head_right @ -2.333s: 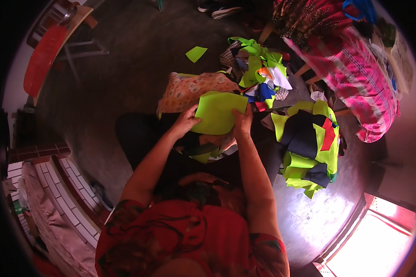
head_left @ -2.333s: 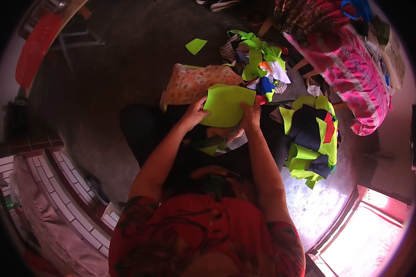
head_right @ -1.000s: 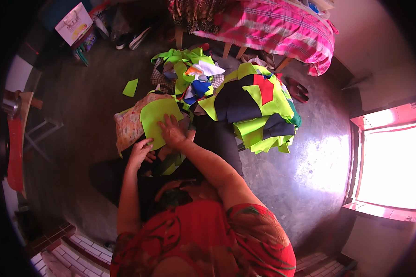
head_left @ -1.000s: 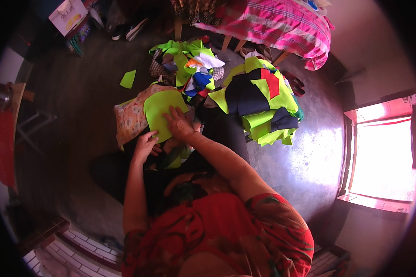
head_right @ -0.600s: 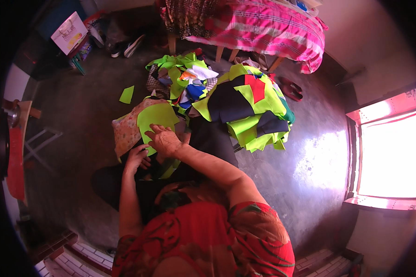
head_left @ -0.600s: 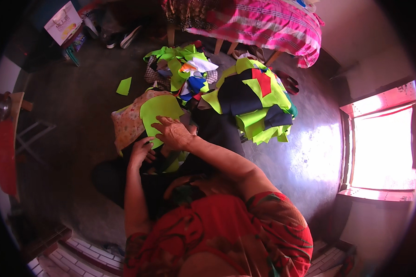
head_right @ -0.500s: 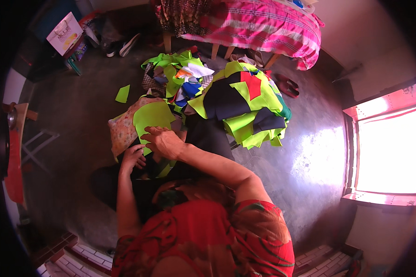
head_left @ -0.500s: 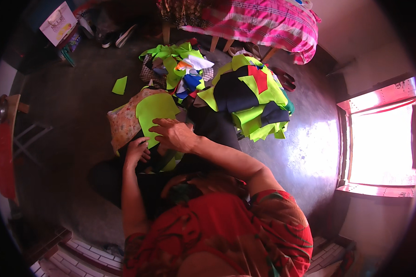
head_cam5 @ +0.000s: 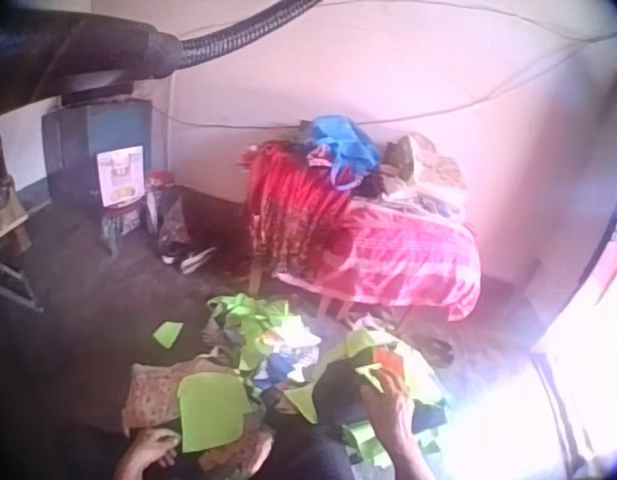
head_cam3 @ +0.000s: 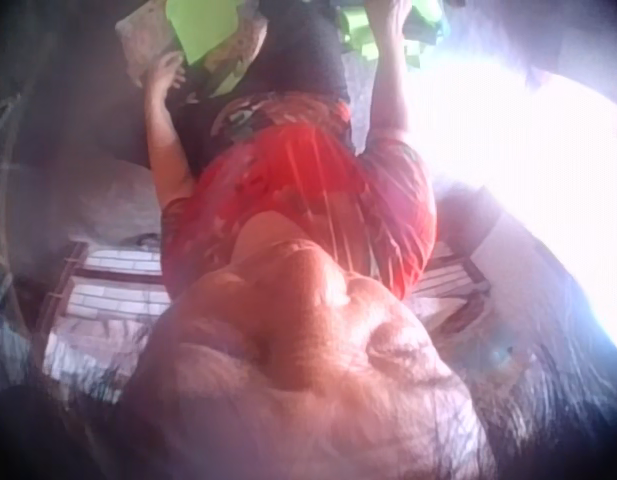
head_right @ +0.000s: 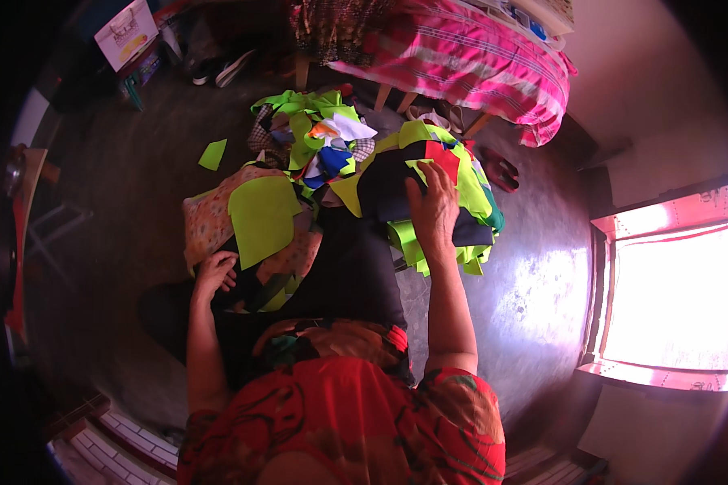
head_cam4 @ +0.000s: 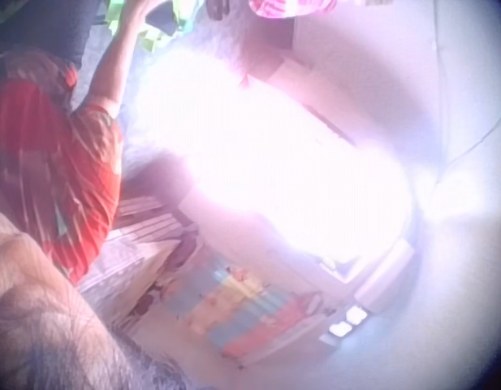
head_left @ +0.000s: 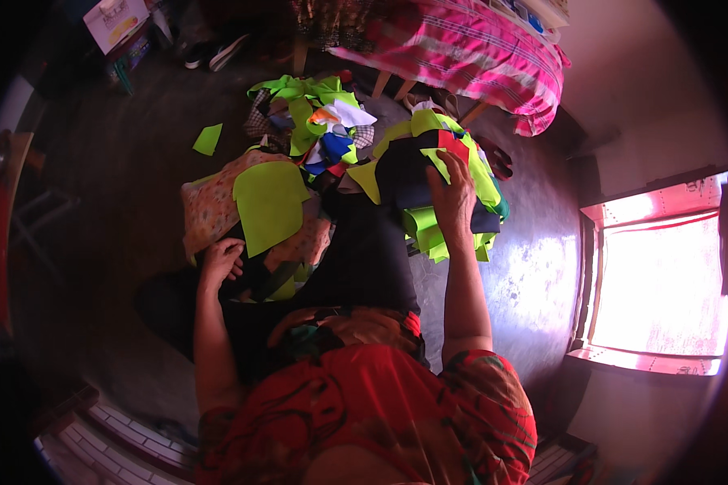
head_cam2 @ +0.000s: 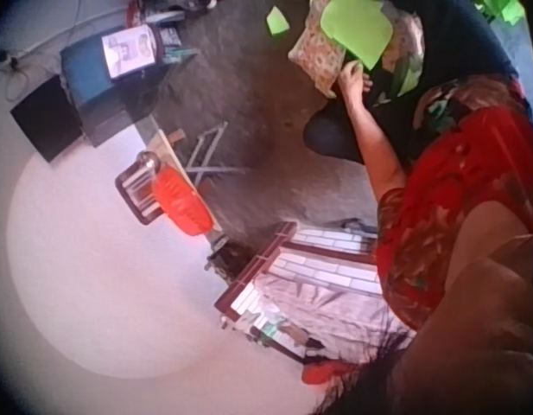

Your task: The person sits on the floor and sorts through a pile of colorful fabric pieces, picking up, unfolding, and placing them back into the pile. They handle various shapes and colors, including neon green, black, red, and patterned pieces, without using any tools.

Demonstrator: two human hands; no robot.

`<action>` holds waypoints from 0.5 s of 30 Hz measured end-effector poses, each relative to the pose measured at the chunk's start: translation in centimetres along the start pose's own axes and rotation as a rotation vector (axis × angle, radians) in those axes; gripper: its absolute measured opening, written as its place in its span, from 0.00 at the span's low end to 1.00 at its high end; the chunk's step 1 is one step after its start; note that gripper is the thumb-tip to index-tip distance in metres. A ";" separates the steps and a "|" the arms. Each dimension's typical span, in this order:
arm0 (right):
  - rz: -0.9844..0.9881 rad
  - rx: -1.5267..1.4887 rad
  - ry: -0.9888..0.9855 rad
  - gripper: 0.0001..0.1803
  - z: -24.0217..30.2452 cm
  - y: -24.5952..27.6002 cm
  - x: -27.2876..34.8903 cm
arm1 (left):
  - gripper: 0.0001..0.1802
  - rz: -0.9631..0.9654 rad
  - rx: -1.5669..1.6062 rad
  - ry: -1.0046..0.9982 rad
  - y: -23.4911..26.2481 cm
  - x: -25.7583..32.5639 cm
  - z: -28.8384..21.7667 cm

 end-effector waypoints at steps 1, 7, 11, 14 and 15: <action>-0.004 0.107 0.039 0.21 -0.6 0.1 0.4 | 0.15 -0.001 -0.020 -0.018 0.0 0.1 -0.1; 0.034 0.266 0.048 0.24 -2.6 -1.2 2.3 | 0.15 -0.011 -0.063 -0.042 0.0 0.2 -0.4; -0.028 0.255 0.056 0.20 -2.7 -1.3 2.9 | 0.15 -0.008 -0.069 -0.035 0.0 0.2 -0.6; -0.082 0.214 0.050 0.18 -3.1 -1.3 3.2 | 0.14 -0.012 -0.060 -0.023 0.0 0.4 -0.7; -0.088 0.171 0.002 0.16 -3.4 -1.4 3.3 | 0.14 -0.014 -0.059 -0.022 0.0 0.3 -0.5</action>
Point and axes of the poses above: each hand's wrist, its own x-axis away from the middle knuckle, its own y-axis out of the back of the hand, z = x × y, the point moved 7 cm from there along -x, towards the middle knuckle, and after that the axes turned 13 degrees about -z, right-handed, at the moved point
